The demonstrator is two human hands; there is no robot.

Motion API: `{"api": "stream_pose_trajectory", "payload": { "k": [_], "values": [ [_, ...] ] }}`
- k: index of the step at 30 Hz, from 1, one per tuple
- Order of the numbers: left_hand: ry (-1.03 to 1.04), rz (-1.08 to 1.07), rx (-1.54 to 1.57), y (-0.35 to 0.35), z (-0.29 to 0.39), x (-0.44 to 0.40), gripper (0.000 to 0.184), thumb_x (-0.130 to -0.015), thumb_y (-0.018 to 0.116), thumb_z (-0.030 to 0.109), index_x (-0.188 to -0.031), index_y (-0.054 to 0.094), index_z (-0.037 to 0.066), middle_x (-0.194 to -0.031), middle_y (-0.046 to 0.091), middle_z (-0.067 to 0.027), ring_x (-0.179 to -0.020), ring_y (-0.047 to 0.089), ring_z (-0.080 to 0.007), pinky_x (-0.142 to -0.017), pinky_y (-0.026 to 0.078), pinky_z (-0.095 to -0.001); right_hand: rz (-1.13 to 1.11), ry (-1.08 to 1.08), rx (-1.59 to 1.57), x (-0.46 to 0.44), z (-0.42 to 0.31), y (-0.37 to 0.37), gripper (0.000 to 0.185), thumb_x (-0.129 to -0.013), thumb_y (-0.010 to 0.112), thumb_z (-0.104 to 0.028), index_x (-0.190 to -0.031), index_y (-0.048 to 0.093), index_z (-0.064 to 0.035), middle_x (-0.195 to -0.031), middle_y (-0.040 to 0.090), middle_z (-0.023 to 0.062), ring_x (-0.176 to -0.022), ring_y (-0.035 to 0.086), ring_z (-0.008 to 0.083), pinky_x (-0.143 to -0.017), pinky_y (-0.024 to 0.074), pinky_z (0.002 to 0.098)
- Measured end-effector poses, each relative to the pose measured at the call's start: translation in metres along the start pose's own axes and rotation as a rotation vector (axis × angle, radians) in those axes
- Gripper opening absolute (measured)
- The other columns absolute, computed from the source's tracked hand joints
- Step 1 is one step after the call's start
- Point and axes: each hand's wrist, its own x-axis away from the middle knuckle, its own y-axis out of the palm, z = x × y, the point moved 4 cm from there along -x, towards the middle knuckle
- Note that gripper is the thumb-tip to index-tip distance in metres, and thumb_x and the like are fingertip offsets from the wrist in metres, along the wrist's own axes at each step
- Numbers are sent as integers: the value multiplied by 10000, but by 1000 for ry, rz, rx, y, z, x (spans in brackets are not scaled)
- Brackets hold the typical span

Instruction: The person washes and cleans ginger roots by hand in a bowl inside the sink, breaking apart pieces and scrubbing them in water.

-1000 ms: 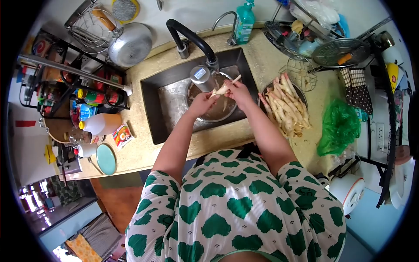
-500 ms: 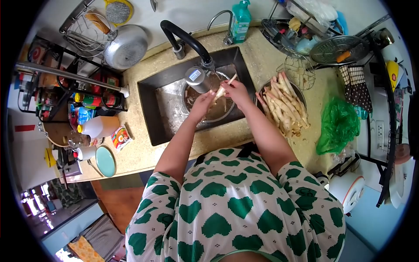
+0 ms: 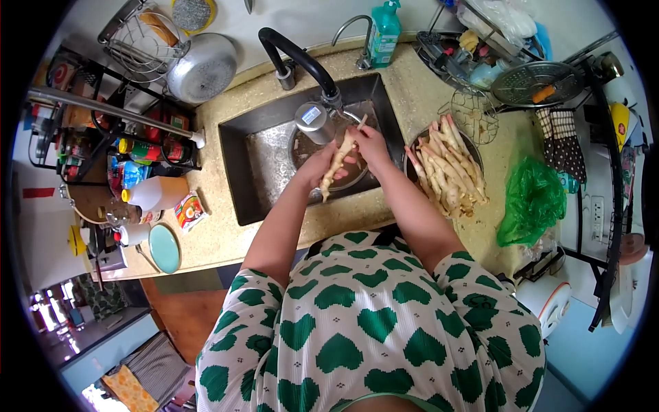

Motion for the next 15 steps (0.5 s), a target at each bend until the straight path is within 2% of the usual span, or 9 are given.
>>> {"api": "stream_pose_trajectory", "payload": {
  "k": [2,3,5,7,10,11,14,15],
  "values": [
    [-61,-6,-252,3,12,19,536,-1033,268,504,-1187,572,90,-935,685,-90,-624,607,-124,-579,512,-238,-39,-71,38,-11,7,-3,219,-915,660,-228,-988,667,-22,-782,638,10,-616,577,99,-568,472,242],
    [-84,-70,-208,-6,-3,6,533,-1032,250,515,-1224,559,126,-859,665,-45,-577,570,-116,-552,485,-235,-55,-35,19,-16,13,-3,218,-892,688,-212,-983,666,-15,-851,646,43,-685,605,111,-587,499,264],
    [-17,-43,-169,-20,-11,0,536,-1033,239,514,-1197,565,123,-802,632,-26,-553,543,-118,-525,460,-241,98,-232,93,-10,7,3,214,-862,715,-187,-969,668,-7,-898,641,68,-742,621,134,-600,506,278],
    [52,53,-52,-25,-22,-6,529,-1035,224,512,-1110,563,113,-722,575,-17,-528,494,-122,-498,422,-252,237,-536,385,31,-36,17,198,-799,741,-107,-962,672,-18,-959,628,87,-823,639,176,-625,515,302],
    [106,20,75,-28,-30,-12,511,-1036,220,509,-1044,542,113,-733,570,-25,-535,483,-129,-513,419,-254,-191,-864,771,47,-24,28,154,-788,728,-77,-927,677,-38,-887,629,103,-820,647,262,-740,525,332],
    [68,11,134,-30,-36,-16,522,-1034,199,520,-1041,528,115,-762,570,-28,-533,463,-120,-518,407,-255,-277,-916,827,48,-13,34,111,-785,722,-91,-885,695,-50,-868,619,104,-844,635,283,-764,521,344],
    [60,-84,216,-24,-29,-5,532,-1030,201,534,-1029,528,114,-772,562,-24,-520,444,-113,-522,395,-255,-273,-769,865,43,-26,30,88,-815,690,-116,-878,705,-56,-868,627,112,-839,639,288,-749,522,355],
    [47,-99,214,-18,-21,6,537,-1024,208,549,-1032,525,116,-768,556,-20,-508,420,-101,-523,388,-251,-131,-913,1023,35,-40,24,92,-837,661,-132,-887,711,-74,-869,630,120,-838,640,296,-743,522,358]
  ]
}}
